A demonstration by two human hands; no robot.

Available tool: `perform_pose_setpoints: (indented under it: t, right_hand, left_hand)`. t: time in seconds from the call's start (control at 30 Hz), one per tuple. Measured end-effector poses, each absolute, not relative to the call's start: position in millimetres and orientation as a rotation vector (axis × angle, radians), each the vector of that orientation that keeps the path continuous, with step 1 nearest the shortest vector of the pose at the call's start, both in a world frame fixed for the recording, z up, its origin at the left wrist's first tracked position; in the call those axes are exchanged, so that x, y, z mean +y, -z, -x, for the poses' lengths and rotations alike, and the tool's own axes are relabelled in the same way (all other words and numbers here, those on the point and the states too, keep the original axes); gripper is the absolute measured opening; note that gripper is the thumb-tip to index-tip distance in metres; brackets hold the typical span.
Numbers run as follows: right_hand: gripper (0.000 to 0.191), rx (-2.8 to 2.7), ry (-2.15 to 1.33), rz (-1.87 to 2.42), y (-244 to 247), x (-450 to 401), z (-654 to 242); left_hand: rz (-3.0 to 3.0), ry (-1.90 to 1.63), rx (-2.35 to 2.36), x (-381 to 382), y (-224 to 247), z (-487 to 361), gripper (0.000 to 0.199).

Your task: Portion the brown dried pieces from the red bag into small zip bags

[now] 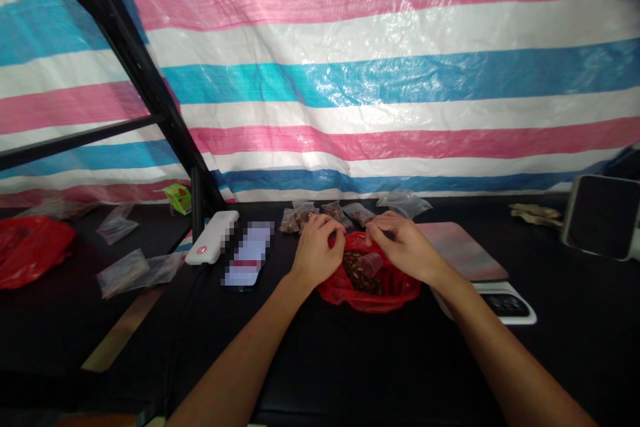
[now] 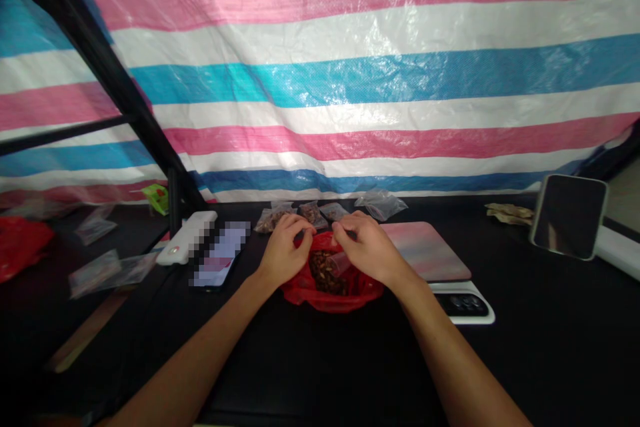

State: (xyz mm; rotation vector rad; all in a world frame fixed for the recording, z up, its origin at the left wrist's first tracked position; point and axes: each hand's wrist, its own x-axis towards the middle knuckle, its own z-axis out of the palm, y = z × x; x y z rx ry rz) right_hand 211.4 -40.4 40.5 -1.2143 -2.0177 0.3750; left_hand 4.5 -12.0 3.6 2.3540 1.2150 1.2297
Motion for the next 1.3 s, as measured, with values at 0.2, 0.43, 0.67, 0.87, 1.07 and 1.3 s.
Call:
perform_pose_setpoints:
  t: [0.2, 0.43, 0.67, 0.87, 1.07, 1.3]
  right_hand:
    - [0.037, -1.611, 0.2, 1.371, -56, -43, -237]
    - [0.038, -1.679, 0.441, 1.748, -37, -12, -273]
    - [0.041, -1.802, 0.266, 1.822, -17, 22, -294]
    - [0.042, -1.612, -0.404, 1.228, -41, -12, -254]
    - [0.043, -1.73, -0.933, 1.054, -42, -34, -205]
    - [0.015, -2.208, -0.91, 0.996, -54, -43, -224]
  left_hand:
    - [-2.28, -1.11, 1.041, -18, -4, -7, 0.022]
    - [-2.245, -0.993, 0.928, -25, -3, -10, 0.02]
    - [-1.874, -1.222, 0.938, -17, -3, -12, 0.022]
    - [-1.152, -1.273, 0.755, -5, -5, -10, 0.029]
    - [-1.142, -1.125, 0.605, -12, -13, -9, 0.052]
    - [-0.891, -1.377, 0.663, 2, -21, -1, 0.035]
